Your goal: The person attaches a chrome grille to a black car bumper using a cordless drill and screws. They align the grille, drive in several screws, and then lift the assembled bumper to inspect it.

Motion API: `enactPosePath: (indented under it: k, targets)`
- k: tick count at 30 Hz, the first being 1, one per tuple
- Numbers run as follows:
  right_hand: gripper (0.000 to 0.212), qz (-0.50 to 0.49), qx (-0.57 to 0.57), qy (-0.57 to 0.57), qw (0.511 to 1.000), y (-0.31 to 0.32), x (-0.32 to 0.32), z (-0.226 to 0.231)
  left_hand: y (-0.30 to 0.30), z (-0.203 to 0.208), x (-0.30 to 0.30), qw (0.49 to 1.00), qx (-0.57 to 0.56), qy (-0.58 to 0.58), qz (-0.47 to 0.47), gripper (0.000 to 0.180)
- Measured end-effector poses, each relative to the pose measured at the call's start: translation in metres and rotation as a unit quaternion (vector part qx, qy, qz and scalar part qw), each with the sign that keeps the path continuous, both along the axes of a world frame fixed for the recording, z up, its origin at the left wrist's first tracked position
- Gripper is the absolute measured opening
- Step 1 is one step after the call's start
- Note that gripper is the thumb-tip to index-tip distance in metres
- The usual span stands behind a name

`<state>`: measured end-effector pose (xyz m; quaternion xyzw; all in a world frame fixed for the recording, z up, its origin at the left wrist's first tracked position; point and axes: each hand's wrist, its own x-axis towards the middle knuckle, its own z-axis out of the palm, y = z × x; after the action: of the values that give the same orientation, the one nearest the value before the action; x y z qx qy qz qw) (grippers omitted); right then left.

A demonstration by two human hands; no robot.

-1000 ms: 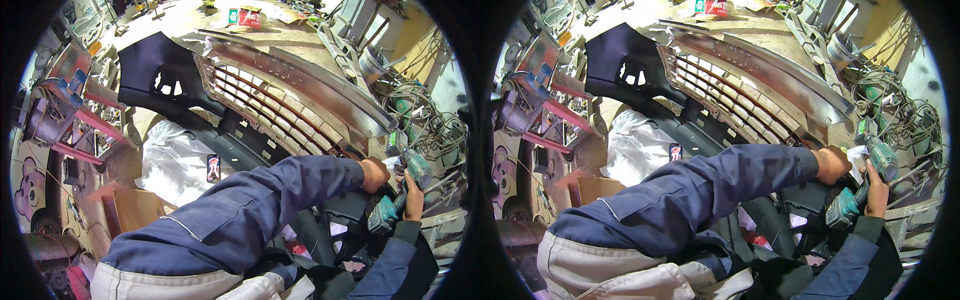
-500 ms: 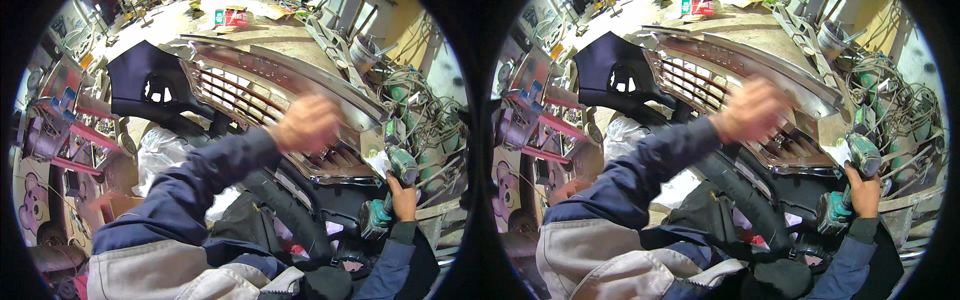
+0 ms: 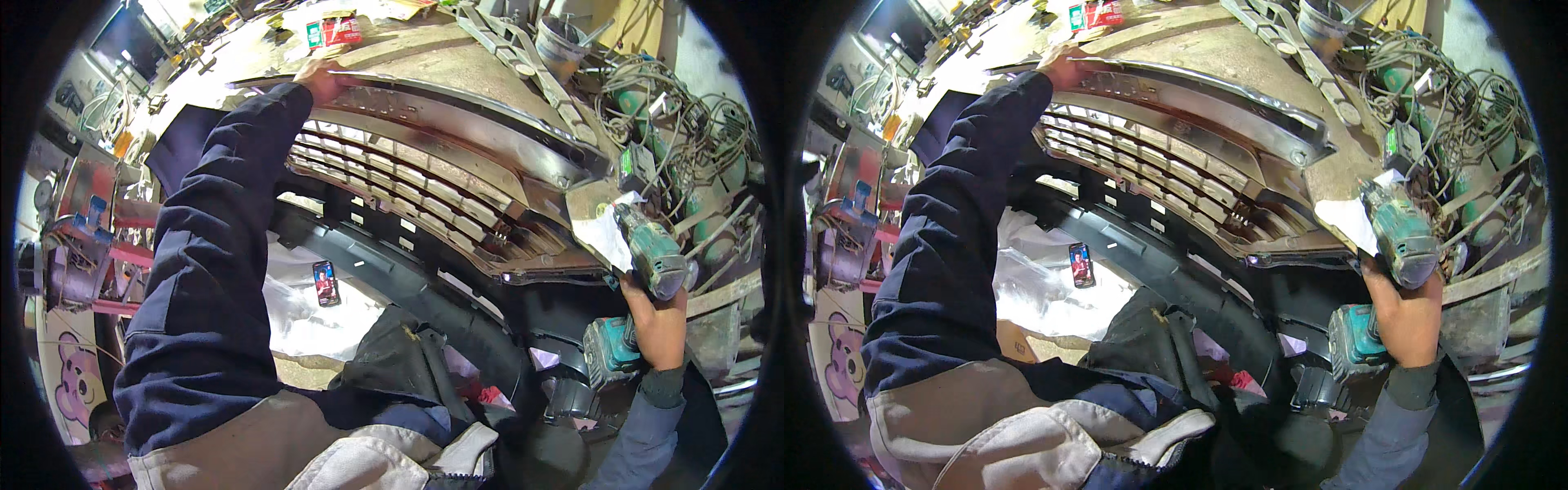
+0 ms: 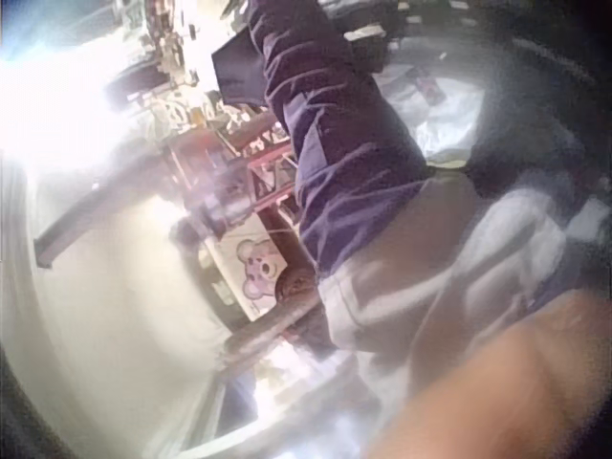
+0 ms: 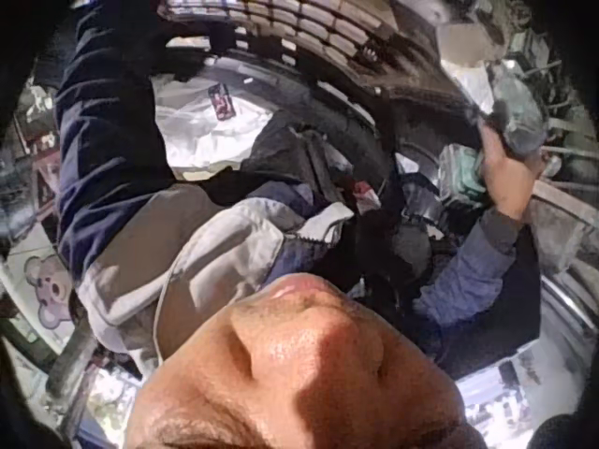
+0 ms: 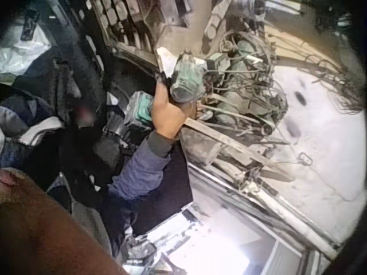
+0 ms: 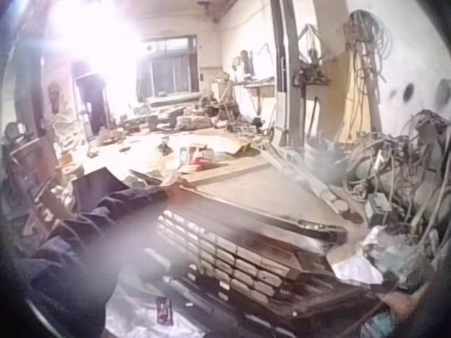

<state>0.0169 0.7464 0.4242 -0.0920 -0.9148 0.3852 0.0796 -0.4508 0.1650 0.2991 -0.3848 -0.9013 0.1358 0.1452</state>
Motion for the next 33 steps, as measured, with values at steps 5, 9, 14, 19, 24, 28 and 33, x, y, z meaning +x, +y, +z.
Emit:
enactPosePath:
  k: [5, 9, 14, 19, 24, 28, 33]
  targets:
    - [0.039, 0.044, 0.014, 0.026, 0.999, 0.035, 0.005, -0.017, 0.006, 0.027, 0.011, 0.999, -0.005, 0.038, -0.001, 0.019]
    - [0.032, 0.106, 0.268, 0.068, 0.955, 0.105, 0.029, -0.031, 0.017, 0.08, 0.05, 0.993, 0.057, 0.021, -0.098, 0.016]
    - [0.033, 0.079, 0.423, 0.023, 0.902, 0.22, 0.07, -0.077, 0.117, 0.106, 0.085, 0.986, -0.156, 0.004, -0.063, 0.025]
    - [0.028, -0.165, 0.185, 0.132, 0.96, 0.291, 0.114, -0.141, 0.206, 0.109, 0.158, 0.986, -0.113, 0.0, -0.122, 0.019]
    - [0.027, -0.24, -0.087, 0.024, 0.967, 0.309, 0.164, -0.112, 0.264, 0.102, 0.185, 0.984, -0.14, -0.012, -0.112, 0.019]
    - [0.035, -0.306, -0.205, 0.034, 0.929, 0.266, 0.182, -0.07, 0.286, 0.071, 0.172, 0.988, -0.074, 0.024, -0.133, 0.018]
    - [0.046, -0.326, -0.261, 0.146, 0.897, 0.194, 0.184, -0.051, 0.29, 0.056, 0.162, 0.997, -0.006, -0.004, -0.07, 0.018]
